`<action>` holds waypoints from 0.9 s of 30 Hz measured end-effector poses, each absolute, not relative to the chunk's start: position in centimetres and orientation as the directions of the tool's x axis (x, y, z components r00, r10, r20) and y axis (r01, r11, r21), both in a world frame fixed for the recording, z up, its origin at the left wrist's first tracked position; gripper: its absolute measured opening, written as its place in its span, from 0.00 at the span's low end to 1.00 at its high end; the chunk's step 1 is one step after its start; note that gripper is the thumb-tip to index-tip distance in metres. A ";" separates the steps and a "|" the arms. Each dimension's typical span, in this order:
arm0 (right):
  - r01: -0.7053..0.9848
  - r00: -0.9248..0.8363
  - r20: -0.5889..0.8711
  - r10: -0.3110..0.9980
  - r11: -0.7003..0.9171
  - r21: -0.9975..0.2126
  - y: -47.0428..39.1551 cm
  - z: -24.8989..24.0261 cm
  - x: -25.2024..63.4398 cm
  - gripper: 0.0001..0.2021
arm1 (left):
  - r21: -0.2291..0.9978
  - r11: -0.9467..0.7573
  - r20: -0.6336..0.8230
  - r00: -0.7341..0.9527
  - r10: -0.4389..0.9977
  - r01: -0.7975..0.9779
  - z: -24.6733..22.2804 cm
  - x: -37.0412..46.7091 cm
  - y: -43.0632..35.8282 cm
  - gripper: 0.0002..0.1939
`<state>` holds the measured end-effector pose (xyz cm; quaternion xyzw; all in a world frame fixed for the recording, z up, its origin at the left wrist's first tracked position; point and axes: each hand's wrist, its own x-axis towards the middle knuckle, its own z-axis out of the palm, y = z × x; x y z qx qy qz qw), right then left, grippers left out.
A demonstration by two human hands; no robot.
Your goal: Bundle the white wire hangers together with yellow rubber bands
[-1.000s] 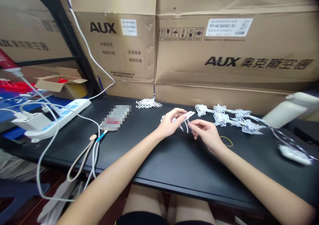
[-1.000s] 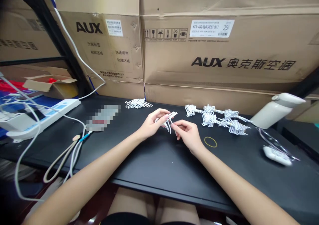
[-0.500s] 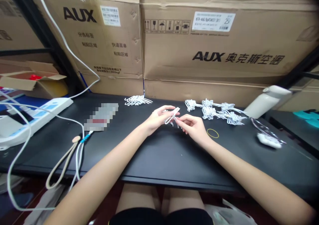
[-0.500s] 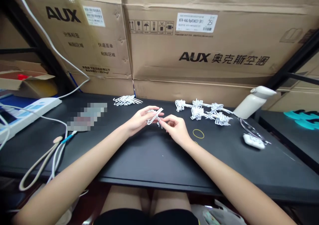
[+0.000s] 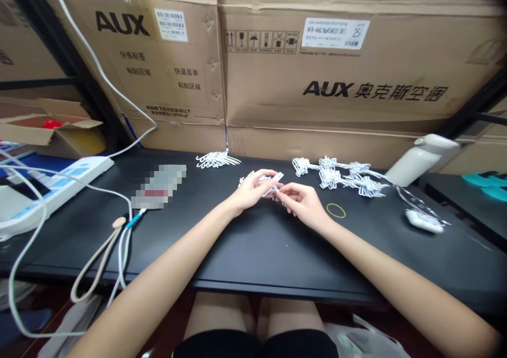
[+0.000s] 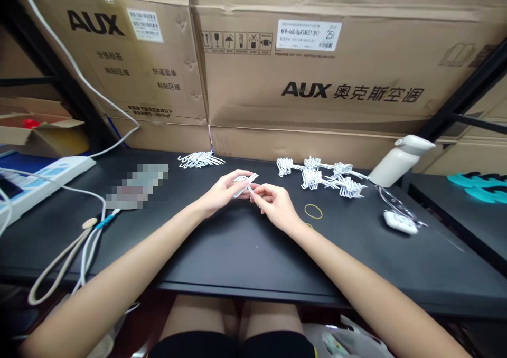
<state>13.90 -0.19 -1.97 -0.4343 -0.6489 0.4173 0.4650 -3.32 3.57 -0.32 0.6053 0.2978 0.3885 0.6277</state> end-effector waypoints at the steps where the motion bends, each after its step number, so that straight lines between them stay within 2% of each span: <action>1: 0.179 -0.192 0.238 0.952 0.272 -0.945 -0.2 -2.0 13.9 0.17 | 0.992 -0.039 0.098 0.517 0.850 -0.123 -0.4 -3.3 3.6 0.24; 10: 0.298 -0.123 0.371 0.921 0.391 -0.871 -0.6 -1.8 13.9 0.14 | 0.971 -0.232 0.225 0.527 0.820 -0.053 -0.2 -3.4 3.4 0.22; 20: 0.311 -0.132 0.379 0.916 0.402 -0.861 -0.7 -1.7 13.7 0.14 | 0.983 -0.180 0.136 0.529 0.838 0.032 -0.3 -3.6 3.5 0.24; 24: 0.282 -0.074 0.402 0.913 0.406 -0.869 -0.8 -1.7 13.6 0.13 | 0.951 -0.305 0.251 0.459 0.852 0.045 1.1 -4.0 3.7 0.27; 27: 0.235 0.022 0.420 0.907 0.404 -0.884 -0.8 -1.9 13.6 0.14 | 0.827 -0.506 0.430 0.302 0.851 0.247 3.6 -6.9 3.5 0.26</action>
